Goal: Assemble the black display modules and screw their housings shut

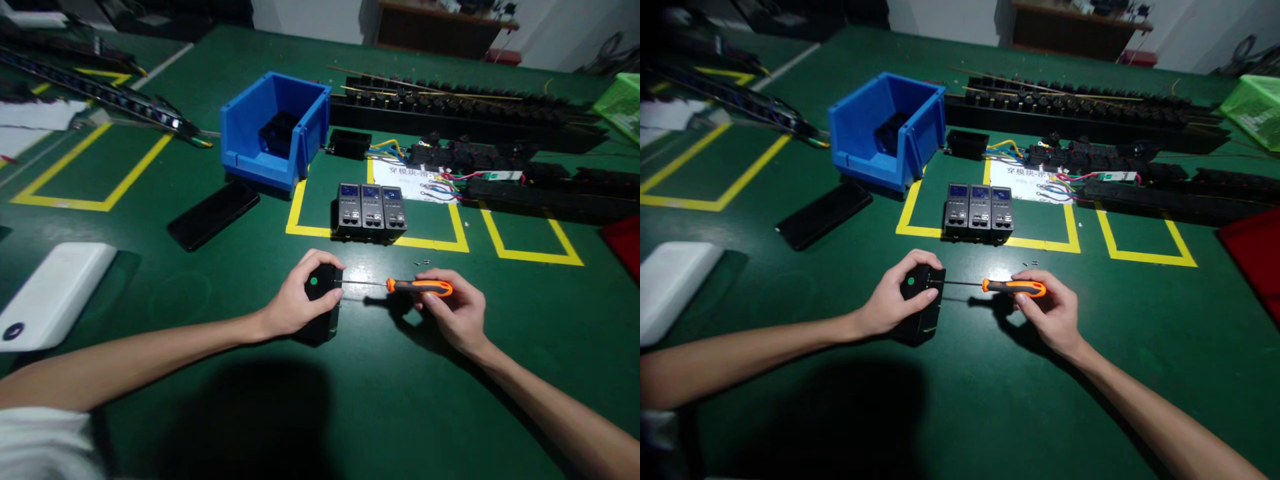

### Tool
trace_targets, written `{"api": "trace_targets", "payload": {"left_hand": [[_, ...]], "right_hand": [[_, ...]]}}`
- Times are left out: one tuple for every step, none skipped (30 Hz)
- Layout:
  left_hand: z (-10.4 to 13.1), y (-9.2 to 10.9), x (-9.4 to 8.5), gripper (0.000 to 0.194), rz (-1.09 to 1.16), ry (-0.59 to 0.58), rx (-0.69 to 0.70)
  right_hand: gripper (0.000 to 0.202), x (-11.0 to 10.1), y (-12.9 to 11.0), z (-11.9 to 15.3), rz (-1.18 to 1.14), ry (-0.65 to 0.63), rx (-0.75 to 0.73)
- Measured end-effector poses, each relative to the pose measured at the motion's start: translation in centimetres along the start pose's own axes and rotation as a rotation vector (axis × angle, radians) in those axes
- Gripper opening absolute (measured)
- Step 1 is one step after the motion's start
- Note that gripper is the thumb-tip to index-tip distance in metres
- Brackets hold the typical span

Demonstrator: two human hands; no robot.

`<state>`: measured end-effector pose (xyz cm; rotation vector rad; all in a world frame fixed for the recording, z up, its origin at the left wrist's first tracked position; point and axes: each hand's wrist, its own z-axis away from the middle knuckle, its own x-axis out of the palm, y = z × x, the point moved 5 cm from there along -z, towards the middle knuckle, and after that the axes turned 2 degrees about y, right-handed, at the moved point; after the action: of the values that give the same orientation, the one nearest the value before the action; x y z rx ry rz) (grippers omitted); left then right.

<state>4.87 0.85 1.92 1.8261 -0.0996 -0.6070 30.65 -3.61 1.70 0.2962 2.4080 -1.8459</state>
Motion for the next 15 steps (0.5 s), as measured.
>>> {"api": "trace_targets", "payload": {"left_hand": [[-0.01, -0.02, 0.01, 0.028, -0.002, -0.002, 0.003], [-0.01, -0.03, 0.01, 0.028, -0.005, -0.002, 0.005], [-0.01, -0.03, 0.01, 0.029, -0.01, -0.003, 0.007], [-0.01, -0.01, 0.0, 0.029, -0.018, -0.003, 0.01], [-0.01, 0.02, -0.01, 0.029, -0.027, -0.002, 0.012], [0.0, 0.08, -0.02, 0.029, -0.038, 0.0, 0.015], [0.0, 0.16, -0.01, 0.029, -0.048, -0.003, 0.017], [0.01, 0.25, 0.02, 0.029, -0.057, -0.007, 0.02], [0.02, 0.35, 0.06, 0.029, -0.065, -0.015, 0.021], [0.04, 0.44, 0.11, 0.029, -0.072, -0.026, 0.02], [0.05, 0.52, 0.15, 0.028, -0.077, -0.036, 0.018], [0.06, 0.58, 0.17, 0.028, -0.081, -0.042, 0.016], [0.07, 0.63, 0.18, 0.028, -0.084, -0.046, 0.014], [0.08, 0.66, 0.17, 0.029, -0.086, -0.047, 0.012], [0.09, 0.68, 0.15, 0.029, -0.088, -0.047, 0.01]], "right_hand": [[0.02, 0.03, -0.07, 0.02, -0.003, -0.005, -0.009], [0.021, 0.06, -0.14, 0.04, -0.006, -0.011, -0.02], [0.022, 0.11, -0.22, 0.04, -0.009, -0.016, -0.034], [0.022, 0.16, -0.29, 0.03, -0.012, -0.021, -0.049], [0.023, 0.23, -0.36, 0.02, -0.015, -0.027, -0.061], [0.023, 0.3, -0.41, 0.0, -0.021, -0.034, -0.07], [0.023, 0.37, -0.45, -0.01, -0.026, -0.039, -0.074], [0.023, 0.42, -0.47, -0.01, -0.029, -0.045, -0.073], [0.022, 0.49, -0.48, 0.02, -0.026, -0.056, -0.068], [0.021, 0.57, -0.47, 0.06, -0.017, -0.072, -0.062], [0.02, 0.63, -0.47, 0.14, -0.003, -0.087, -0.057], [0.019, 0.67, -0.45, 0.23, 0.012, -0.102, -0.052], [0.019, 0.69, -0.43, 0.33, 0.024, -0.114, -0.05], [0.02, 0.67, -0.41, 0.43, 0.03, -0.121, -0.048], [0.022, 0.63, -0.38, 0.52, 0.03, -0.123, -0.047]]}}
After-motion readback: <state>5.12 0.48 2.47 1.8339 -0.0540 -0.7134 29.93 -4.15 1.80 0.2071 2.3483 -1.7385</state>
